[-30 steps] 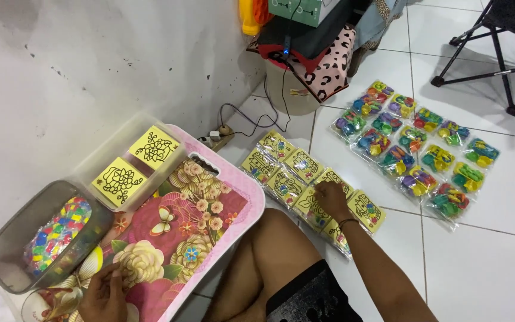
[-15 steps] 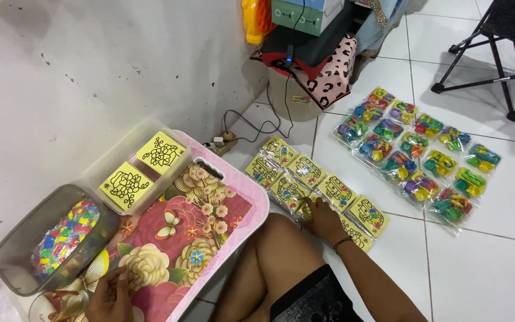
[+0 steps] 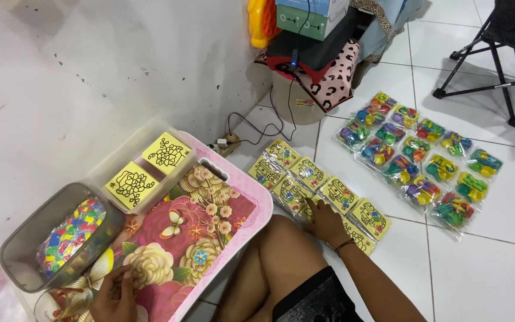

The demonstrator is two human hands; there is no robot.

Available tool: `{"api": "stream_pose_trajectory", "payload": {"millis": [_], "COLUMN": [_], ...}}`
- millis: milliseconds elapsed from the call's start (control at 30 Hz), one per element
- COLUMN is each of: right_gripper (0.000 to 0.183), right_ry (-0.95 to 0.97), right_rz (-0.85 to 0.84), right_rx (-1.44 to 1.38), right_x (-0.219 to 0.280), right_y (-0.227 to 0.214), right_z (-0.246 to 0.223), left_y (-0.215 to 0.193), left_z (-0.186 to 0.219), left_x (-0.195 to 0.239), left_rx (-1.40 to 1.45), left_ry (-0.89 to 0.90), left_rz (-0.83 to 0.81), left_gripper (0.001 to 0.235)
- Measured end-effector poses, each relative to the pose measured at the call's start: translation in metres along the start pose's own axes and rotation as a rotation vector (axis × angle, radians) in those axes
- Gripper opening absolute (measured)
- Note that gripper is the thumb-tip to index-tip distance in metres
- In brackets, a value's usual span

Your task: The person sits on the floor and packs small yellow cards with black line drawings into clear plastic bags. They pick up a card, place it inside a bag, and then set the filled bag down on the floor next to other completed packages.

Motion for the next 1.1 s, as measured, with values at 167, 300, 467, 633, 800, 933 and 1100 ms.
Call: {"api": "stream_pose_trajectory", "payload": {"millis": [167, 300, 467, 633, 800, 933, 1100], "right_gripper": [0.083, 0.071, 0.059, 0.053, 0.018, 0.022, 0.036], "right_ry": [0.146, 0.01, -0.312, -0.764, -1.049, -1.017, -0.955], "right_rz": [0.045, 0.286, 0.336, 0.114, 0.319, 0.33, 0.331], "right_rx": [-0.236, -0.404, -0.501, -0.415, -0.391, -0.407, -0.384], "right_x": [-0.001, -0.011, -0.017, 0.003, 0.032, 0.024, 0.011], "right_y": [-0.071, -0.163, -0.236, -0.208, -0.166, -0.151, -0.141], "right_z": [-0.014, -0.073, -0.218, -0.386, -0.476, -0.482, -0.478], "left_y": [0.0, 0.003, 0.001, -0.005, -0.007, -0.015, -0.031], "left_z": [-0.025, -0.033, -0.003, 0.019, 0.033, 0.05, 0.076], "left_x": [-0.005, -0.008, -0.005, -0.004, -0.005, -0.002, 0.006], "left_rx": [0.085, 0.092, 0.081, 0.097, 0.025, -0.006, 0.082], "left_ry": [0.014, -0.01, -0.082, -0.038, -0.026, 0.018, 0.134], "left_rz": [-0.015, -0.051, -0.041, -0.003, -0.005, 0.049, 0.133], "left_gripper": [0.016, 0.021, 0.022, 0.02, 0.017, 0.027, 0.046]}}
Point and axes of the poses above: each hand's wrist, its own x-axis away from the middle knuckle, its own y-axis out of the palm, z = x × y, the point moved 9 cm from there along -x, towards the middle knuckle, and after that the axes turned 1 degree about -z, right-handed, at the moved point
